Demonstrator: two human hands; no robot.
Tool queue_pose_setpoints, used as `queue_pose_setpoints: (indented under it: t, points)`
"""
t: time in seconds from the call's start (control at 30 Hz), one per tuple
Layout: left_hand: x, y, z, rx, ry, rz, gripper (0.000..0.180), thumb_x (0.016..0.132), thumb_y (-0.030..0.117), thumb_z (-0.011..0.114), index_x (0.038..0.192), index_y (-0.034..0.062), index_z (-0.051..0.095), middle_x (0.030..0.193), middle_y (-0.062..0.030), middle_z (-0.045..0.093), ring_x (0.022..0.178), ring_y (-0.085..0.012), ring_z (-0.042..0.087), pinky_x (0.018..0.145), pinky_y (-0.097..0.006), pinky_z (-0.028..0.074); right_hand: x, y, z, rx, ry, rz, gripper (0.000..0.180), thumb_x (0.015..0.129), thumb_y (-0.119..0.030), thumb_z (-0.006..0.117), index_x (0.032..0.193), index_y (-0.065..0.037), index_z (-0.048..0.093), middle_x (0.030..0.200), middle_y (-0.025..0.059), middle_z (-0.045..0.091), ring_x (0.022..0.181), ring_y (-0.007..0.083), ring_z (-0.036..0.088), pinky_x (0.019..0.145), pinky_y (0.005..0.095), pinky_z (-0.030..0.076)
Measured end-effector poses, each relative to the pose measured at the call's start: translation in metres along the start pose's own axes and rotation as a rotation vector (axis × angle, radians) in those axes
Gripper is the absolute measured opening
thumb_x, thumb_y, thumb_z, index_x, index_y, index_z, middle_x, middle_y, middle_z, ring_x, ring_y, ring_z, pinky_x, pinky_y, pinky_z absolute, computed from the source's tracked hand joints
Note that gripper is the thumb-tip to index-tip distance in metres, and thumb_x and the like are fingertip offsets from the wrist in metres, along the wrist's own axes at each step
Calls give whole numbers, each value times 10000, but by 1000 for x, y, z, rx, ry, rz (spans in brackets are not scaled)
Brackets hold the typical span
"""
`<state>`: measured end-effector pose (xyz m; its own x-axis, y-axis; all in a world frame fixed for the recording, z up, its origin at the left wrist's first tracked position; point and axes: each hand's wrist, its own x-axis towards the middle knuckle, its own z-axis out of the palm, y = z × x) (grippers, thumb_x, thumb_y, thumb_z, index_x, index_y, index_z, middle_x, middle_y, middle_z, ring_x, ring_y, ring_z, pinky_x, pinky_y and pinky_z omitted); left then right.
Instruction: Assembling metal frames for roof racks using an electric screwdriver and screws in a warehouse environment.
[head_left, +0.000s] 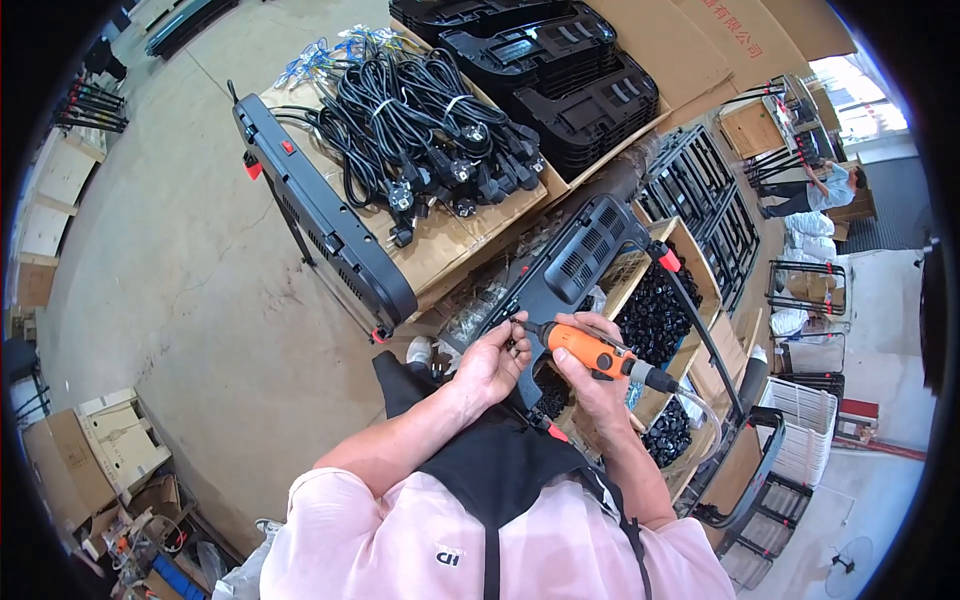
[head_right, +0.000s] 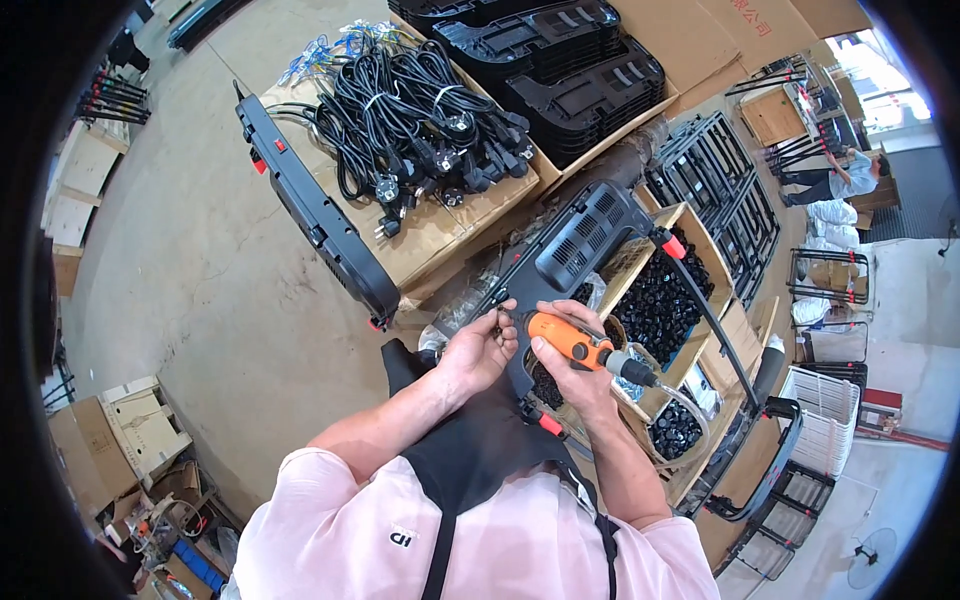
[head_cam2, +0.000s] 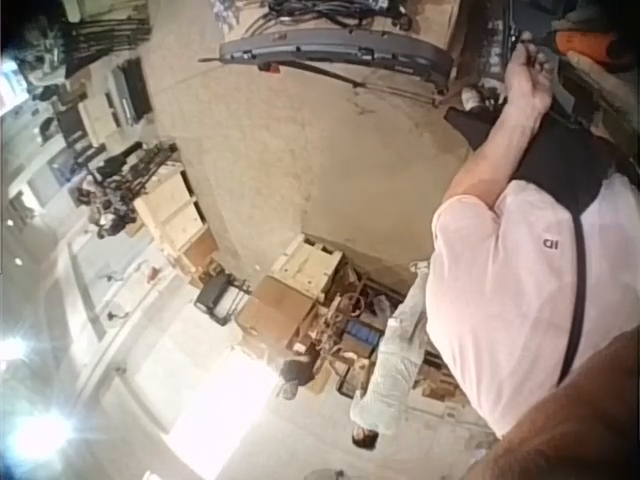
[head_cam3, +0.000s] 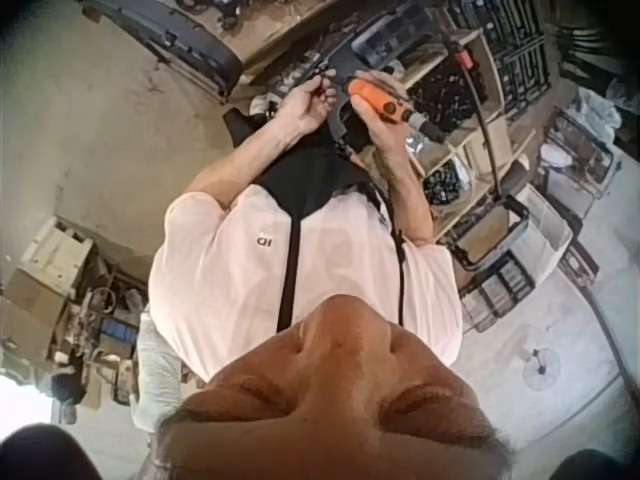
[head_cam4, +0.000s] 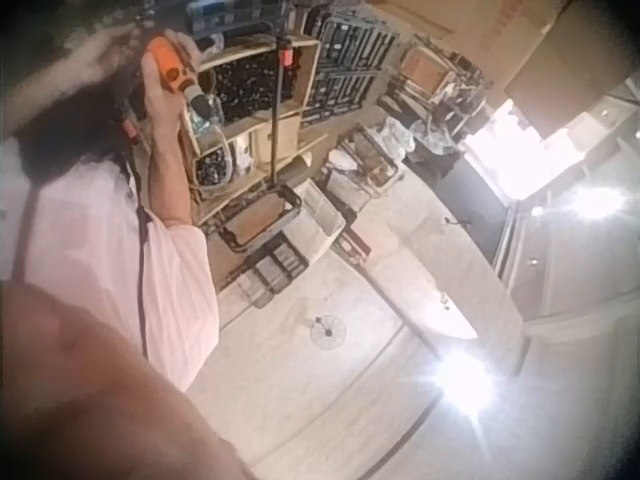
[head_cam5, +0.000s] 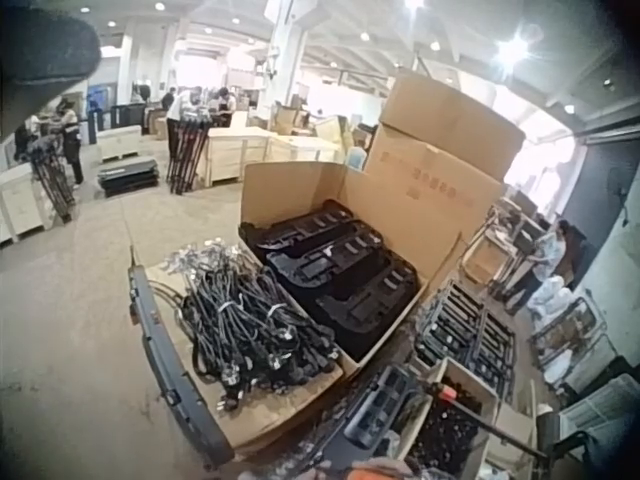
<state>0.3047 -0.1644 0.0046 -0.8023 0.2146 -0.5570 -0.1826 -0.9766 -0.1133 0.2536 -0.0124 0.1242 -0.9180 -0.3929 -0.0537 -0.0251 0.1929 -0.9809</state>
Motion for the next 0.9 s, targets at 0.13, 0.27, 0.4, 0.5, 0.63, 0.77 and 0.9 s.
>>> queue_pose_setpoints:
  t: [0.13,0.27,0.4,0.5,0.63,0.77,0.9]
  points:
    - [1,3,-4,4,21,7,284,1146,229,508,1338,52,621,933,0,645,820,-139,617,768,-298,556,9,2,5,32,-34,21,545,919,-35,797,1395,-3,532,1363,188,683,1260,255,662,1127,407,506]
    - [0,4,-3,48,37,12,277,1143,213,505,1334,41,609,935,3,639,825,-132,612,785,-293,557,15,1,7,6,-67,37,542,915,-25,794,1392,-2,539,1360,185,685,1268,255,659,1127,406,506]
    - [4,4,-8,49,58,3,261,1139,224,516,1293,48,632,945,-7,646,826,-136,617,772,-303,551,22,-5,14,-66,-91,39,506,902,-19,797,1356,-2,575,1347,175,695,1240,235,676,1097,381,527]
    - [4,4,-17,144,48,-24,255,1138,212,501,1257,43,650,962,-18,666,846,-142,636,784,-314,561,26,-9,18,-112,-138,47,449,900,-28,802,1304,-1,608,1350,182,693,1236,236,674,1096,384,525]
    - [-9,0,3,311,97,-102,263,1134,177,469,1244,35,662,1060,-54,708,925,-172,687,839,-348,612,28,-8,26,-189,-160,57,365,888,-10,795,1222,6,649,1349,194,694,1200,228,687,1064,380,546]
    - [-11,-5,11,335,127,-114,281,1138,163,447,1267,24,655,1146,-84,714,986,-197,708,884,-368,632,31,-6,32,-261,-163,-5,362,868,4,789,1205,15,660,1313,189,715,1140,219,713,1012,365,575]
    - [-6,-8,11,360,73,-138,286,1141,145,436,1296,15,639,1218,-115,703,1050,-220,718,932,-391,635,29,-12,30,-240,-134,18,455,863,-19,809,1285,7,643,1305,171,719,1172,223,705,1037,359,562]
